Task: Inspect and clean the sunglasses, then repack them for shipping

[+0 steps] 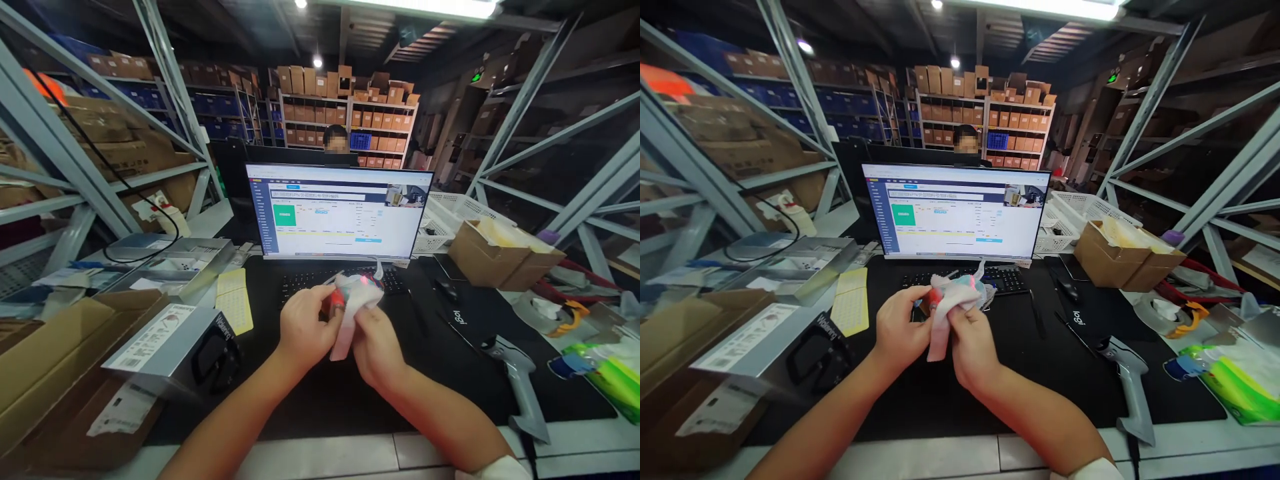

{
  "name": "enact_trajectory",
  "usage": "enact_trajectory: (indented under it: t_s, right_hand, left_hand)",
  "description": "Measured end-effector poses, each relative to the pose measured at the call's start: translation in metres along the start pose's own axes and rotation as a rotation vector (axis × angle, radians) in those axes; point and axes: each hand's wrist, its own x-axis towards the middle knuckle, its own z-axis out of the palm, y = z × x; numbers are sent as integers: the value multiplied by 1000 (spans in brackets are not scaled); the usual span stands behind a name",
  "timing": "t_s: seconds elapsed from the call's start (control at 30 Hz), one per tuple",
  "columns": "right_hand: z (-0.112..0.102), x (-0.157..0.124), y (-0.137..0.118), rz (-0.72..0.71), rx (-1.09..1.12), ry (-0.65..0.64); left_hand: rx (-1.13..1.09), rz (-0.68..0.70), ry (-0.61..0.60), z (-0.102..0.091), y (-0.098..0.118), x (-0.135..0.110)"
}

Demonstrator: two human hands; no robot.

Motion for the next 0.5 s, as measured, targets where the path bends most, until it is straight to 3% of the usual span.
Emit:
enact_trajectory:
  t_s: [0.13,0.37,0.43,0.5]
  right_hand:
    - [-7,9,-21,-42,174,79]
    - [-5,3,8,-86,-35,-35]
    - [-13,5,-2,-157,-31,40]
    - [-29,10,-25,-244,-25,216]
  left_hand:
    - [-58,7,-18,8,-3,-4]
    - [-200,-24,13,15,-13,-14]
    - [-301,-95,18,15,-15,-13]
    - [-403,-190,52,14,-20,-9]
